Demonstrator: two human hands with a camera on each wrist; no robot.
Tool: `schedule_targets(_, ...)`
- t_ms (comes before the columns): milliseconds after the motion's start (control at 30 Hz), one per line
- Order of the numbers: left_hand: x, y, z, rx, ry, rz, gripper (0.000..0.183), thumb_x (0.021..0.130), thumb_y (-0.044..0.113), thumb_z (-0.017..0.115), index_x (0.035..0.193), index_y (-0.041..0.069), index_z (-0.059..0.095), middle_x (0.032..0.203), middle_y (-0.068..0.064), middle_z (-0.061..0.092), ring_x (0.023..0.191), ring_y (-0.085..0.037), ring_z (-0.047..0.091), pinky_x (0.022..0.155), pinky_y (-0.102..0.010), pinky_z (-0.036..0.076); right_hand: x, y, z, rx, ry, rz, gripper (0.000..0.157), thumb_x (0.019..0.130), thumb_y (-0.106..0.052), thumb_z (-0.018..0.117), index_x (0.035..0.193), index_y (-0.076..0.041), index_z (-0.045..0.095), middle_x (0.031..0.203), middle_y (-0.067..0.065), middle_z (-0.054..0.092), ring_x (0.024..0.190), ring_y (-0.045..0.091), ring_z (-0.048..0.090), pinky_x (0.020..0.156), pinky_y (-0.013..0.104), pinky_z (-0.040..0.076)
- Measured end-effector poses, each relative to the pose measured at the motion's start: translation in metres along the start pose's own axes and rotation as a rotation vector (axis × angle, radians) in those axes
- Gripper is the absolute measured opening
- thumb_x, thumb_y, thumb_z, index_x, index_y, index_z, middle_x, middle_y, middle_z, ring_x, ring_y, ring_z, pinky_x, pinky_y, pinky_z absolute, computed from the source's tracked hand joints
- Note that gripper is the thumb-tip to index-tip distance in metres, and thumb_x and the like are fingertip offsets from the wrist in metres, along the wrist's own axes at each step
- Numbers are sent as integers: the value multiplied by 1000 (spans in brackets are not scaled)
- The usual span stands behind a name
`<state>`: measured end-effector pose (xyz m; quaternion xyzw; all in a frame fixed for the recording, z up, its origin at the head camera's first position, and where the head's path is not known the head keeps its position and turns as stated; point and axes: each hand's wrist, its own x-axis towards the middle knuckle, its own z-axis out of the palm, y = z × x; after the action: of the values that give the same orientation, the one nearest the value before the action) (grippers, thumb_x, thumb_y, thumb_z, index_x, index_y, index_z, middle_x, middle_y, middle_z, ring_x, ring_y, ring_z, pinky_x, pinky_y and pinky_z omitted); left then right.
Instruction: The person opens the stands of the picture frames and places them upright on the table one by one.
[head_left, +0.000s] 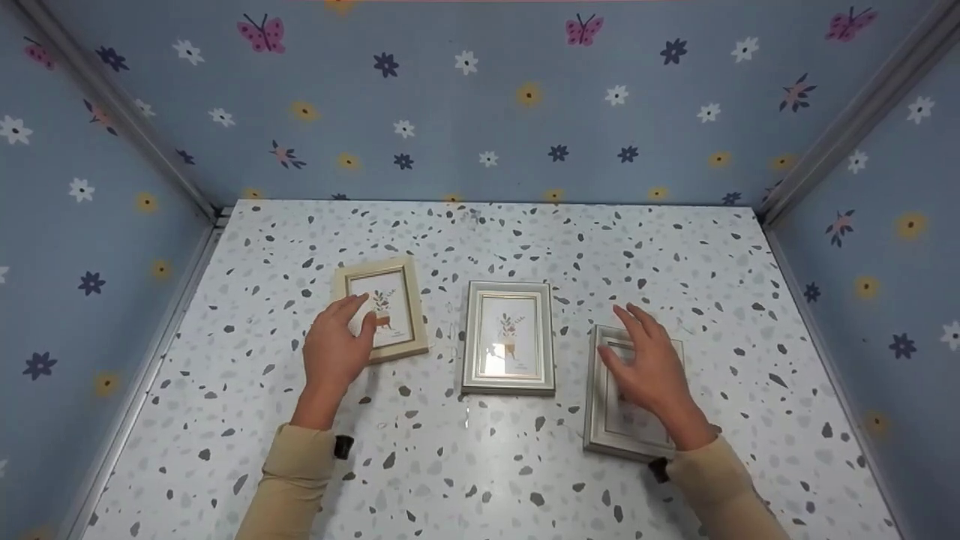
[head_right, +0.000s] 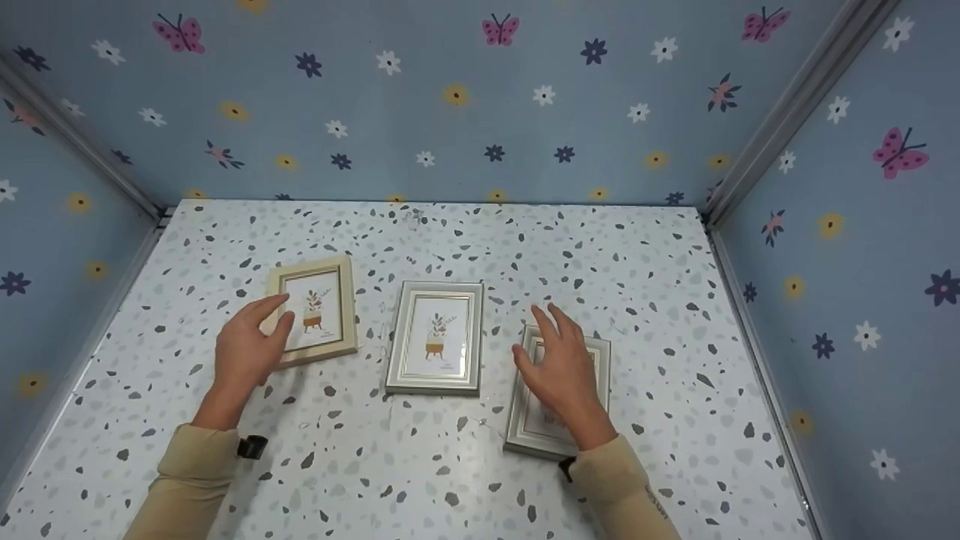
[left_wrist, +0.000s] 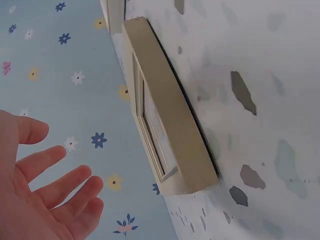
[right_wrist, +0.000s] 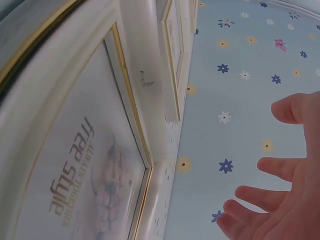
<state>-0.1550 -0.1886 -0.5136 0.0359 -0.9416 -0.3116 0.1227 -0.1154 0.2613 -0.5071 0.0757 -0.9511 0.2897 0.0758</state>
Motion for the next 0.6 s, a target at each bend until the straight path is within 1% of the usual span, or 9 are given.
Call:
schedule_targets(100,3,-3,-3,-80,2,-55,36,99,27,61,130,11,67,134,-14,61,123,-35,56,99,-53,44,0,2,-1,26,11,10,65,94,-35,67,149,-8,45,152,19,39,137,41,37,106,61,32)
schedule_targets(200,6,-7,-5,-124,-13,-90,36,99,27,60,131,11,66,133,-15,61,119,-35,58,93,-54,47,-1,3,0,38,12,19,65,95,-35,67,149,-7,44,151,19,39,137,41,37,106,61,32)
schedule_targets(300,9,-12,-6,-152,-38,-141,38,100,28,59,134,12,65,133,-15,61,117,-34,59,89,-52,48,-1,3,-1,49,0,35,65,95,-35,66,150,-8,43,152,19,39,138,40,36,107,61,32)
schedule_targets(400,11,-20,-6,-153,-57,-188,39,99,27,60,135,12,63,133,-14,61,117,-32,59,88,-51,48,0,3,-2,66,-14,52,64,96,-33,66,150,-9,43,152,18,38,139,39,36,108,60,31)
schedule_targets(433,12,-22,-7,-148,-63,-195,39,99,27,60,136,12,63,134,-14,60,118,-32,59,89,-51,48,0,2,-2,72,-17,58,64,96,-33,66,150,-9,43,153,18,38,139,39,36,109,60,31)
schedule_targets(600,19,-31,-12,-124,-88,-200,42,99,24,60,137,8,60,133,-16,60,117,-34,59,91,-51,48,1,0,-4,81,-29,80,64,96,-32,66,151,-10,42,153,16,38,139,37,36,110,58,29)
